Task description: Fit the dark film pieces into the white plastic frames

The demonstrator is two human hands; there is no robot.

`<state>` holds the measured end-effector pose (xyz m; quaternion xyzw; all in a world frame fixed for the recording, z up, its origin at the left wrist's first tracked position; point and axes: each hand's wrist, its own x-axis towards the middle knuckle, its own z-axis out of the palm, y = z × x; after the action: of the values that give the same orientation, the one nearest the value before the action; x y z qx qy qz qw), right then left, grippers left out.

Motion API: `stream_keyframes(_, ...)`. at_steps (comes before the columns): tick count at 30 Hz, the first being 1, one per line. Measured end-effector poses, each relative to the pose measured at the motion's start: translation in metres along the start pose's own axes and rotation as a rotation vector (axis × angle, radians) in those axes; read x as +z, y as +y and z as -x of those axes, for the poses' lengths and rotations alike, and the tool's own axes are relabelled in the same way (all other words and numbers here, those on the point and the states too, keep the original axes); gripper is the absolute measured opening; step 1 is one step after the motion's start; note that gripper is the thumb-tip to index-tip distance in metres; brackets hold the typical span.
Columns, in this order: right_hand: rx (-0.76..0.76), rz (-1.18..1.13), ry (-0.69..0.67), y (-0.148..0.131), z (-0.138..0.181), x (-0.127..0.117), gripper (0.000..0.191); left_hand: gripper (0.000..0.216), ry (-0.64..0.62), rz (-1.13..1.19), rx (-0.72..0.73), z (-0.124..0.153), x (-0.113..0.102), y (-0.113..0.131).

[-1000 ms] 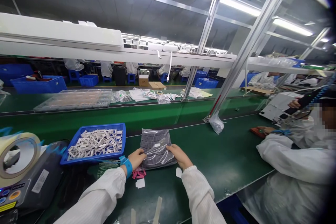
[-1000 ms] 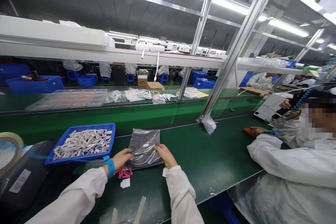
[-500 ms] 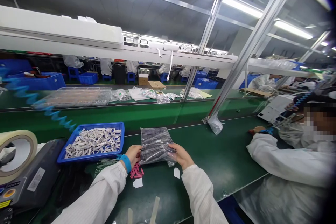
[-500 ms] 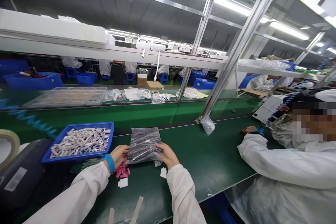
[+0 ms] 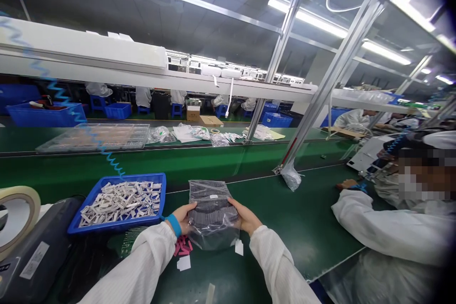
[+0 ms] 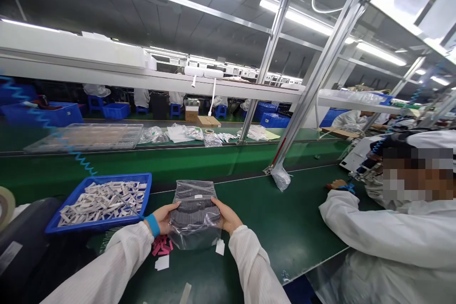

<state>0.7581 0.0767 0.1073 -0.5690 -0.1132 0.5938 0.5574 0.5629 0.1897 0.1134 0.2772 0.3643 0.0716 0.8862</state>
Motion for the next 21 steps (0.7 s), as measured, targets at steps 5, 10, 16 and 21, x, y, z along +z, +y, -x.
stream_keyframes(5, -0.131, 0.032, 0.01, -0.002, -0.007, 0.005, 0.026, 0.029, 0.004, -0.081, 0.119, -0.007, -0.008, 0.009)
stream_keyframes(10, -0.234, 0.037, 0.041, -0.008, -0.016, 0.01, 0.036, 0.033, 0.085, -0.229, 0.263, -0.013, -0.013, 0.02)
stream_keyframes(16, -0.129, 0.135, -0.063, -0.011, -0.008, 0.0, 0.02, 0.031, 0.088, -0.379, 0.299, -0.011, -0.018, 0.014)
stream_keyframes(21, -0.182, 0.194, -0.038, -0.008, -0.011, -0.004, 0.021, 0.024, 0.018, -0.43, 0.3, -0.011, -0.02, 0.011)
